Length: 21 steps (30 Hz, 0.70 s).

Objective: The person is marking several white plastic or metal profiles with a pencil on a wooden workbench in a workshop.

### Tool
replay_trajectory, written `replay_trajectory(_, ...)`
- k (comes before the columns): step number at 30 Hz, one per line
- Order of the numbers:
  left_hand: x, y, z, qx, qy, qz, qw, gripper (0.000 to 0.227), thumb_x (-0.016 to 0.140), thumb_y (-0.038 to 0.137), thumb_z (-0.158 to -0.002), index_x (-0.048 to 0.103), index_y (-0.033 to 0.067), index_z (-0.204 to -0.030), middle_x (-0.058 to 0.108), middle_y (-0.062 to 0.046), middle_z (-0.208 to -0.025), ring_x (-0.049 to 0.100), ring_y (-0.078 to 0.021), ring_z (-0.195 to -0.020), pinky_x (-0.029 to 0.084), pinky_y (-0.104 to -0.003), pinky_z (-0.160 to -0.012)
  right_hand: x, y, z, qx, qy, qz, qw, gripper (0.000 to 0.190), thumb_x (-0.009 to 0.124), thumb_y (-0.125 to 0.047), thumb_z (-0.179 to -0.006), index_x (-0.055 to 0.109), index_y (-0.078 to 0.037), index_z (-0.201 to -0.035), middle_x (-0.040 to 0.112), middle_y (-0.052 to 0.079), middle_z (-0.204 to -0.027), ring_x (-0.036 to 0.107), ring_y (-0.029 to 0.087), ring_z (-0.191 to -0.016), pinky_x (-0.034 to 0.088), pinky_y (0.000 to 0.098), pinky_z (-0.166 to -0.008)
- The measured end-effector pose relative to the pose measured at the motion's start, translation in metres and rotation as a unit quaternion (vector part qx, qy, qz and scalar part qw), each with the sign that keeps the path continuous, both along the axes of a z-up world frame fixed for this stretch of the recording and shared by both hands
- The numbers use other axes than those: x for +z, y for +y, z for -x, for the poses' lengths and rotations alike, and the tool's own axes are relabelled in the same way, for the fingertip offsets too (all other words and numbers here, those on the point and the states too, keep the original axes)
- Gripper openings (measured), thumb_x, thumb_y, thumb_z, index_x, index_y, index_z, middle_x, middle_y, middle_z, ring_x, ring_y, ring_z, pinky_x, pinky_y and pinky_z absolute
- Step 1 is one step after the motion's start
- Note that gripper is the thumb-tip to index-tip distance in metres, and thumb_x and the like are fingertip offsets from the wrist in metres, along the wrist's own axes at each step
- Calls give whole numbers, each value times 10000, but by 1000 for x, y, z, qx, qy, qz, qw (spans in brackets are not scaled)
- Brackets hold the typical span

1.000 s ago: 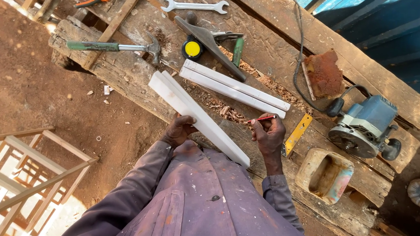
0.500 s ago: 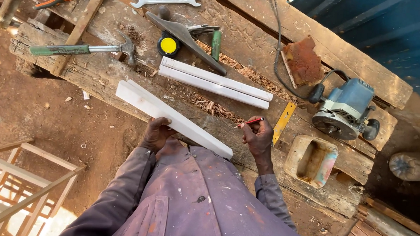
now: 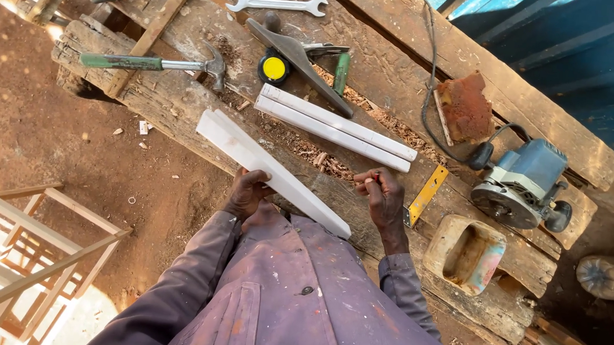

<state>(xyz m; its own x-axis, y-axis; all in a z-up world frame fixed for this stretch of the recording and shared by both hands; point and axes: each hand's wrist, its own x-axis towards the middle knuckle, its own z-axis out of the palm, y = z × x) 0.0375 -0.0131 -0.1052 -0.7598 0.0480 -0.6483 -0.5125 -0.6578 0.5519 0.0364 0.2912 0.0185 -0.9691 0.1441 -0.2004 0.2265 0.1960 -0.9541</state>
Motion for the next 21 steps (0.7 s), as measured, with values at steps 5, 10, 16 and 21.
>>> replay_trajectory(5, 35, 20, 7, -37, 49, 38, 997, 546, 724, 4, -672, 632, 11, -1209, 681, -143, -986, 698, -299, -879, 635, -522, -759, -33, -11, 8, 108, 91, -70, 988, 185, 677, -129, -848, 810, -102, -974, 761, 113, -843, 729, 212, -807, 587, 315, -731)
replay_trajectory(10, 99, 40, 21, -72, 98, 36, 992, 642, 753, 8, -648, 628, 15, -1278, 690, -145, -1033, 700, -297, -932, 637, -496, -778, 16, -56, 23, 215, 137, -117, 960, 563, 899, -355, -786, 704, 20, -1159, 750, 276, -1039, 721, 462, -1014, 584, 537, -894)
replay_trajectory(16, 105, 53, 33, -128, 153, -5, 980, 637, 785, -33, -630, 668, -12, -1256, 719, -189, -1034, 714, -310, -930, 636, -477, -715, 23, -69, 30, 263, 35, -160, 951, 665, 928, -424, -709, 674, 41, -1111, 728, 310, -893, 731, 506, -894, 574, 578, -762)
replay_trajectory(21, 149, 54, 39, -189, 149, 8, 970, 581, 822, 15, -656, 700, -2, -1224, 749, -160, -1038, 720, -267, -953, 635, -449, -765, 10, -56, 23, 201, 24, -102, 974, 629, 999, -386, -641, 712, 25, -1020, 700, 289, -754, 749, 396, -717, 568, 412, -595)
